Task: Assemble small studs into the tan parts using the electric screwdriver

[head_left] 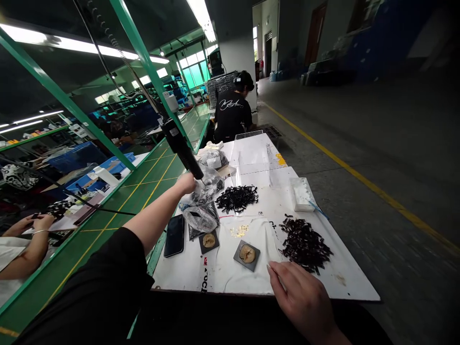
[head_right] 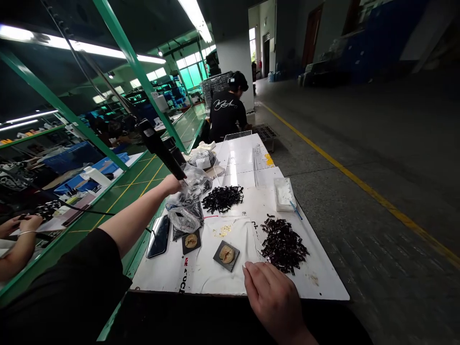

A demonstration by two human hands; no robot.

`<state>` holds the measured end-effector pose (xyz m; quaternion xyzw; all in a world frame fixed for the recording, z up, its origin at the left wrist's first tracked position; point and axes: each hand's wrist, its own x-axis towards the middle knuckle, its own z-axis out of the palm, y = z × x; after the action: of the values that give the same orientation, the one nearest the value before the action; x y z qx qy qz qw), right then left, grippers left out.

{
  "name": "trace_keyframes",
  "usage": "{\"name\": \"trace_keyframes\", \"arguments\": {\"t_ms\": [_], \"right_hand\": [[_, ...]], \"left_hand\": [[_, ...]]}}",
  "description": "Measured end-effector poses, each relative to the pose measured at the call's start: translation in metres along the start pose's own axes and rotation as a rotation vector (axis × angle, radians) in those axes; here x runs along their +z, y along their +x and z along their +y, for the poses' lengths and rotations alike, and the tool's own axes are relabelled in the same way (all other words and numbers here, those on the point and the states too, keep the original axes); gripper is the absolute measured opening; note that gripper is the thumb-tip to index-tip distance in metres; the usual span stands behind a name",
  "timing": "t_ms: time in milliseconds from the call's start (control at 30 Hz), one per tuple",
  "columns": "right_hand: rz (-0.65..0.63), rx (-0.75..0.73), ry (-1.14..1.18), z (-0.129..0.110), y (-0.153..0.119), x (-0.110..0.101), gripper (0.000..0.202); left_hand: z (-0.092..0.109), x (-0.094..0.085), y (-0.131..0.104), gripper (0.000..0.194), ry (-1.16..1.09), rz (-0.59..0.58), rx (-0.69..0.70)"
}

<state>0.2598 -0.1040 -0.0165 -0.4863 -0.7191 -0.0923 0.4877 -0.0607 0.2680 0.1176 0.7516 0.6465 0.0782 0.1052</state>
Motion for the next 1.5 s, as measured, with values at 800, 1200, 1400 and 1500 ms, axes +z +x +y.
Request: {"name": "trace_keyframes", "arguments": {"t_ms": [800,1200,1400,1500], "right_hand": [[-0.026,0.028,-0.034,-0.002,0.003,0.000,0.008],[0.052,0.070,-0.048,-0.001,-0.006,-0.003,0.039],[0.046,0.139,-0.089,-0.003,-0.016,-0.006,0.037],[0.047,0.148,-0.088,-0.004,-0.021,-0.007,0.038]], "left_hand": [[-0.009,0.018,-0.010,0.113,-0.343,-0.186,-0.078],[-0.003,-0.040,-0.039,0.081,0.015,0.027,0.133],[-0.037,-0.054,-0.092,0.036,-0.073,0.441,-0.021],[-0.042,-0.038,-0.133,0.028,-0.192,0.797,-0.006]]}}
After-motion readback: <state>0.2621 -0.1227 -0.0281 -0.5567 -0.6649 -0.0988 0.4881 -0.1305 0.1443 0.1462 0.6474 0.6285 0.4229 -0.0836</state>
